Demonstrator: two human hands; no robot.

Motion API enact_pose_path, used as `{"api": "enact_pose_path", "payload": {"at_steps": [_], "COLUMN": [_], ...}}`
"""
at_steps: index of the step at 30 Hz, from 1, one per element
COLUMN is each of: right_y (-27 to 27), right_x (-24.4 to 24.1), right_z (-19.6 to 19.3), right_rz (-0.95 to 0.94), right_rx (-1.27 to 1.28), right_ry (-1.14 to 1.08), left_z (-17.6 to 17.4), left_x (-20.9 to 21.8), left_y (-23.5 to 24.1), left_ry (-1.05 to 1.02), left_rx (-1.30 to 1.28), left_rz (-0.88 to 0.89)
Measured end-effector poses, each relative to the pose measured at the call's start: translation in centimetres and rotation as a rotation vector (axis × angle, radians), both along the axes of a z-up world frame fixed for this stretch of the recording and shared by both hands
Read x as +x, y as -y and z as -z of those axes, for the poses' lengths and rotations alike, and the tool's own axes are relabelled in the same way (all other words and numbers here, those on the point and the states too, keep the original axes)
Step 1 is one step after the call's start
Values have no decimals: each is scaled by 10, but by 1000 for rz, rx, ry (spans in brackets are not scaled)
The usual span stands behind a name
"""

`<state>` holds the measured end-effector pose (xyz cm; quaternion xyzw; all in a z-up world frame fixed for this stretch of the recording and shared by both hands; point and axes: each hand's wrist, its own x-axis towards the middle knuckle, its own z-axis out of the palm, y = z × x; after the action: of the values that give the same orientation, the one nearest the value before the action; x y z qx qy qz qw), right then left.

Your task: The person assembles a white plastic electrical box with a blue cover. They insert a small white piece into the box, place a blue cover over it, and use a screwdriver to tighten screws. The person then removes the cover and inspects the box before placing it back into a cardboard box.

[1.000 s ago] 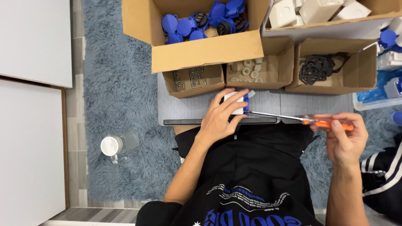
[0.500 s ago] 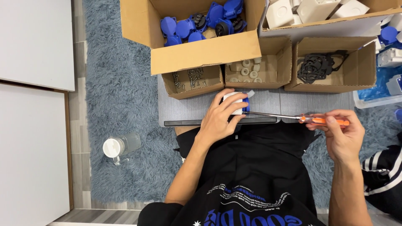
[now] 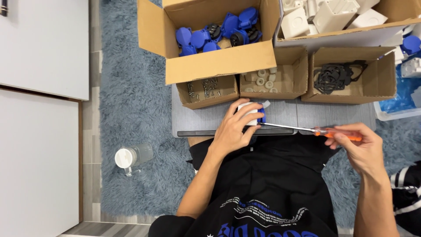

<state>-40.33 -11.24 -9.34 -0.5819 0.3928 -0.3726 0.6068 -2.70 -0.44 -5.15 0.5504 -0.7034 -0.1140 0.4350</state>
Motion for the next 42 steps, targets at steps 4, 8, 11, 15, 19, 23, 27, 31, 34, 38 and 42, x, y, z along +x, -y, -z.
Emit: {"api": "enact_pose_path", "payload": {"at_steps": [4, 8, 11, 15, 19, 23, 27, 31, 34, 38, 42], "right_y": [0, 1, -4, -2, 2, 5, 2, -6, -1, 0, 0], "right_x": [-4, 0, 18, 18, 10, -3, 6, 26, 9, 1, 2], "right_z": [-1, -10, -33, -22, -12, 11, -9, -34, -8, 6, -2], "right_rz": [-46, -104, -46, 64, 22, -56, -59, 48, 9, 22, -31], "right_rx": [-45, -133, -34, 64, -39, -74, -133, 46, -55, -64, -147], "right_ry": [42, 8, -143, -187, -100, 50, -86, -271, -135, -46, -77], "left_z": [1, 1, 0, 1, 1, 1, 1, 1, 1, 1, 1], "left_x": [-1, -1, -1, -1, -1, -1, -2, -2, -1, -1, -2], "left_y": [0, -1, -1, -1, -1, -1, -1, -1, -1, -1, -1], "left_ry": [-8, -2, -10, -6, -11, -13, -10, -14, -11, -8, -11], "left_rx": [1, 17, 9, 29, 17, 41, 26, 22, 27, 23, 20], "left_rz": [0, -8, 1, 2, -2, -3, -2, -1, -3, -4, -6]}}
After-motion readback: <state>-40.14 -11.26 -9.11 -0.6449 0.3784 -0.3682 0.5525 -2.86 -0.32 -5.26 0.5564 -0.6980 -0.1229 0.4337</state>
